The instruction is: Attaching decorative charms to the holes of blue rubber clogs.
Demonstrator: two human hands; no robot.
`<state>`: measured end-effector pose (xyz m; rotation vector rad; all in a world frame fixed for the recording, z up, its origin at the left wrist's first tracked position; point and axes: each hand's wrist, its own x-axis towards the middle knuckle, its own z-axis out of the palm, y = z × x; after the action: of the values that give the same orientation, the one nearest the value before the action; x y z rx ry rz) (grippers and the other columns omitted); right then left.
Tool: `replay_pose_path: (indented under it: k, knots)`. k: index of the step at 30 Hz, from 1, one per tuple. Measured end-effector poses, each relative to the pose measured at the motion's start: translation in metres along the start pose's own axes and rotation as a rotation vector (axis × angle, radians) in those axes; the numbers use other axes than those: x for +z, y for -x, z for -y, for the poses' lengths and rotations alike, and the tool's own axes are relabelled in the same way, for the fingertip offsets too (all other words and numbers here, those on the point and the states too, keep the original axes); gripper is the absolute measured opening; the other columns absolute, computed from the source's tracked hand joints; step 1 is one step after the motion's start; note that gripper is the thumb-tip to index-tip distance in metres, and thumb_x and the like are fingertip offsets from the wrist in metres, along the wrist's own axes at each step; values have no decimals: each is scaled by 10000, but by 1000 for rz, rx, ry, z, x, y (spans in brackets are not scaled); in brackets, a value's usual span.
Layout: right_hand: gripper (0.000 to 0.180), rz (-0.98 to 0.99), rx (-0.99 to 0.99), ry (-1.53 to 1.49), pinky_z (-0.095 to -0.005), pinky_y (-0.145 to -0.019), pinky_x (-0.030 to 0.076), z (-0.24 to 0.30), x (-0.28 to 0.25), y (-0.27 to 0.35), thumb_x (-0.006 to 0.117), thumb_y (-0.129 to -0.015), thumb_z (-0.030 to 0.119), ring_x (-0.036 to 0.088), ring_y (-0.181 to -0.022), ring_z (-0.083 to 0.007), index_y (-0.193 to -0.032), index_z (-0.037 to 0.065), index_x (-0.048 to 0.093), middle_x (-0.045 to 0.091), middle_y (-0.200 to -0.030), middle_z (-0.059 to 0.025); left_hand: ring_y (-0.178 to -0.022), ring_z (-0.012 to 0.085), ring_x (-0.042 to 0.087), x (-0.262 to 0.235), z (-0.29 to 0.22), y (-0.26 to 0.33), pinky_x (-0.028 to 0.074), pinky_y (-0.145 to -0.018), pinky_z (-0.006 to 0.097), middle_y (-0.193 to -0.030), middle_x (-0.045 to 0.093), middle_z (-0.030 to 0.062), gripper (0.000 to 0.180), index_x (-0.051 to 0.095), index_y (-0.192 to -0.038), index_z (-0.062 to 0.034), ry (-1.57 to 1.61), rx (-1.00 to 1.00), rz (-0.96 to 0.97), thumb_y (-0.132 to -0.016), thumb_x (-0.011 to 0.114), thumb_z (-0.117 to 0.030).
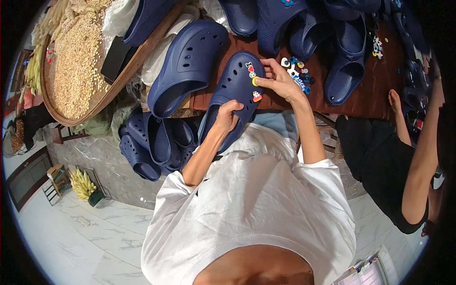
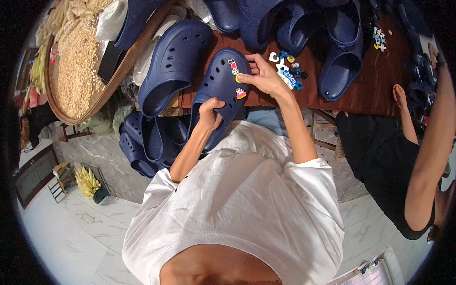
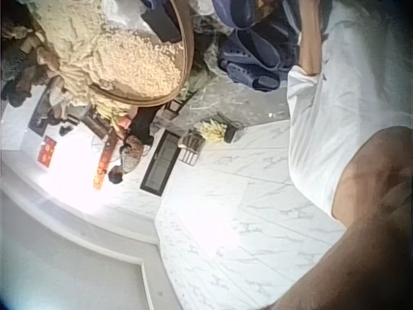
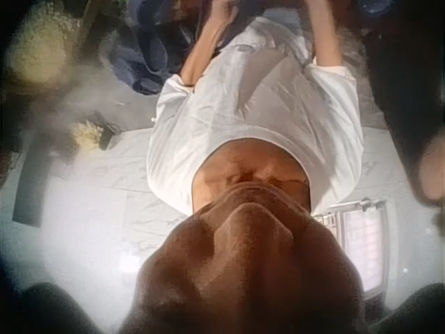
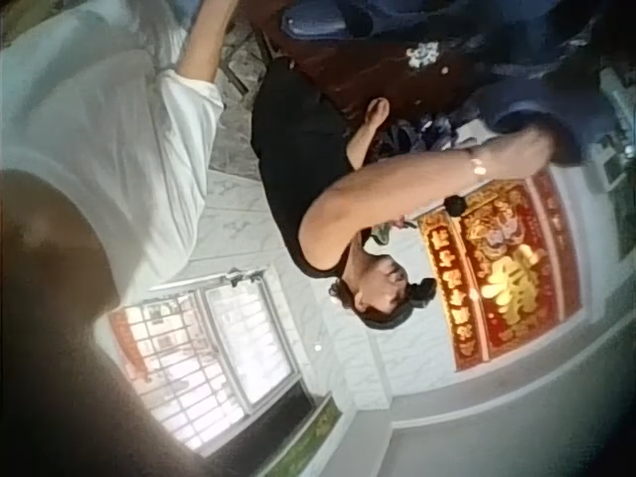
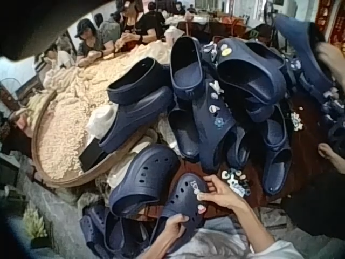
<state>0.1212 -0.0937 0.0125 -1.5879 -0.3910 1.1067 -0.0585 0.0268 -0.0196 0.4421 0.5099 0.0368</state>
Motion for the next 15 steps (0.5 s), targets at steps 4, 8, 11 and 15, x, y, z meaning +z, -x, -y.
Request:
replay_pose_path:
  k: [4, 8, 11, 15]
  knots:
    - [616, -139, -135, -55, -350, -913, 531, -12, 15, 14, 824, -769, 166, 604, -1074, -208, -1264, 0, 498, 604, -1165, -136, -965, 241, 645, 10, -5, 4, 506, -908, 344, -1088, 657, 151, 474, 573, -1174, 94, -50, 16, -29, -717, 533, -25]
    - [342, -481, -294, 314, -318, -755, 543, 11, 42, 41, 804, -782, 188, 636, -958, -199, -1034, 27, 637, 616, -986, -80, -955, 228, 647, 4, -1, 3, 504, -909, 340, -1060, 666, 143, 392, 612, -1096, 93, -9, -5, -59, -729, 544, -28]
    - [316, -467, -281, 295, -311, -717, 524, 9, 48, 43, 801, -787, 198, 638, -926, -184, -1001, 23, 649, 624, -920, -69, -948, 221, 647, 8, 2, 3, 502, -910, 337, -1033, 671, 134, 318, 638, -1025, 79, 38, 28, -92, -737, 549, -21]
    - [244, -557, -412, 565, -343, -734, 496, 11, 49, 44, 766, -797, 155, 627, -863, -237, -980, 19, 678, 633, -896, -82, -944, 218, 648, 5, 4, -1, 501, -908, 336, -1019, 672, 130, 282, 643, -990, 70, 76, 38, -73, -737, 550, -9]
